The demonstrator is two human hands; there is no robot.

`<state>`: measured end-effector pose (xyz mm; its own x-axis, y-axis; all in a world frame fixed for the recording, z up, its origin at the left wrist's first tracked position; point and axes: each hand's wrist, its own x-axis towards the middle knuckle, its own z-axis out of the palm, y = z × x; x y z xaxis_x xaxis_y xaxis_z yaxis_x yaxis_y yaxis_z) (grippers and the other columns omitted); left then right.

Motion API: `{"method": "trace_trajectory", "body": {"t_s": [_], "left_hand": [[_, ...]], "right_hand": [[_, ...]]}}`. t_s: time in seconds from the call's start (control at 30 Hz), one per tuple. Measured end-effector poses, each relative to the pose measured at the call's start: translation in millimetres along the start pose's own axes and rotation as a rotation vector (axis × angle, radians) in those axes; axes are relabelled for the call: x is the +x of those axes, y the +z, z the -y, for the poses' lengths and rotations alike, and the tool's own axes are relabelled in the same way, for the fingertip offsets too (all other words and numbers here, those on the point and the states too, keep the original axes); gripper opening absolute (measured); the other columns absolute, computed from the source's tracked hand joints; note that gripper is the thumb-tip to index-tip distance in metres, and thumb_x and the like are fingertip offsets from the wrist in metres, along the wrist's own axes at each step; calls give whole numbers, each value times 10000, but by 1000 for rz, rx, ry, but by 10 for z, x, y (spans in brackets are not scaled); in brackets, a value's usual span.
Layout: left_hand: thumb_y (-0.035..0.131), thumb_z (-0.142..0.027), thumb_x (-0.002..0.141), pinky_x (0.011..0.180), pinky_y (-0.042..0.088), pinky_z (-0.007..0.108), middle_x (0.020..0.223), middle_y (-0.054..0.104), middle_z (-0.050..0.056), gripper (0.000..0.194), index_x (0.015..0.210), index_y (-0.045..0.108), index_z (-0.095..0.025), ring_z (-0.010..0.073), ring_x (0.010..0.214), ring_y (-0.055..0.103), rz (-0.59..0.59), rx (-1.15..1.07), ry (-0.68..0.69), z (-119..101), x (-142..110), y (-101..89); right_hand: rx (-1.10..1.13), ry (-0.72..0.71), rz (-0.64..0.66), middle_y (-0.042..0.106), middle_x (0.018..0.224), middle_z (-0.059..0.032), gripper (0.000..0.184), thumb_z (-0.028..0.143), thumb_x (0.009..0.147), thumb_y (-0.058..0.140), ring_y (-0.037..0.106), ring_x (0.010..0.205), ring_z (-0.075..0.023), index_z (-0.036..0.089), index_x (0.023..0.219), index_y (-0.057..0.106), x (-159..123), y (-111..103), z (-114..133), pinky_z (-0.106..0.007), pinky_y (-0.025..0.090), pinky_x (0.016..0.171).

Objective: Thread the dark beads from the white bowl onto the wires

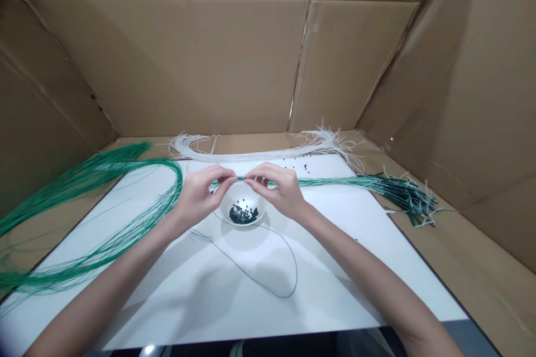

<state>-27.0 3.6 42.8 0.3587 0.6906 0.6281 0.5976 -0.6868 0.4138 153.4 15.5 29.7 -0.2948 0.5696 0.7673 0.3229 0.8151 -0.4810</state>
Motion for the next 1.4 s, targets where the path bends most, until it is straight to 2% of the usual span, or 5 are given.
{"method": "trace_trajectory", "body": {"t_s": [0.5,0.77,1.0,1.17,1.4], "left_hand": [[426,-157,816,615,402,213,704,580,19,138,776,557,-158,102,633,509,-44,106,117,18,-26,55],[426,-159,798,628,418,225,691,564,21,126,761,546,-153,112,645,516,-11,130,98,14,-27,54],[494,-220,790,735,455,253,926,623,50,213,990,545,-169,139,819,581,60,14,100,62,-30,110],[475,-219,821,688,456,214,807,661,16,142,842,607,-174,112,734,600,67,-24,115,108,-33,155],[483,-198,809,667,444,199,784,639,15,117,842,589,-161,99,705,579,58,-25,131,98,-37,133]], "right_hand": [[-159,-13,34,618,674,-25,90,161,746,509,508,556,-100,178,716,592,6,-1,-15,-226,440,485],[-327,-122,72,639,688,-24,101,165,759,507,541,610,-119,194,720,597,-5,-13,-74,-238,427,541],[-355,-135,103,627,666,-19,113,158,760,491,530,586,-112,190,698,581,-23,16,-47,-237,413,551],[-344,-109,146,616,651,-18,111,163,756,490,516,569,-108,184,702,585,-22,24,-24,-235,408,544],[-305,-74,168,604,641,-11,106,153,746,496,500,566,-105,184,692,582,3,-15,2,-234,405,550]]}}
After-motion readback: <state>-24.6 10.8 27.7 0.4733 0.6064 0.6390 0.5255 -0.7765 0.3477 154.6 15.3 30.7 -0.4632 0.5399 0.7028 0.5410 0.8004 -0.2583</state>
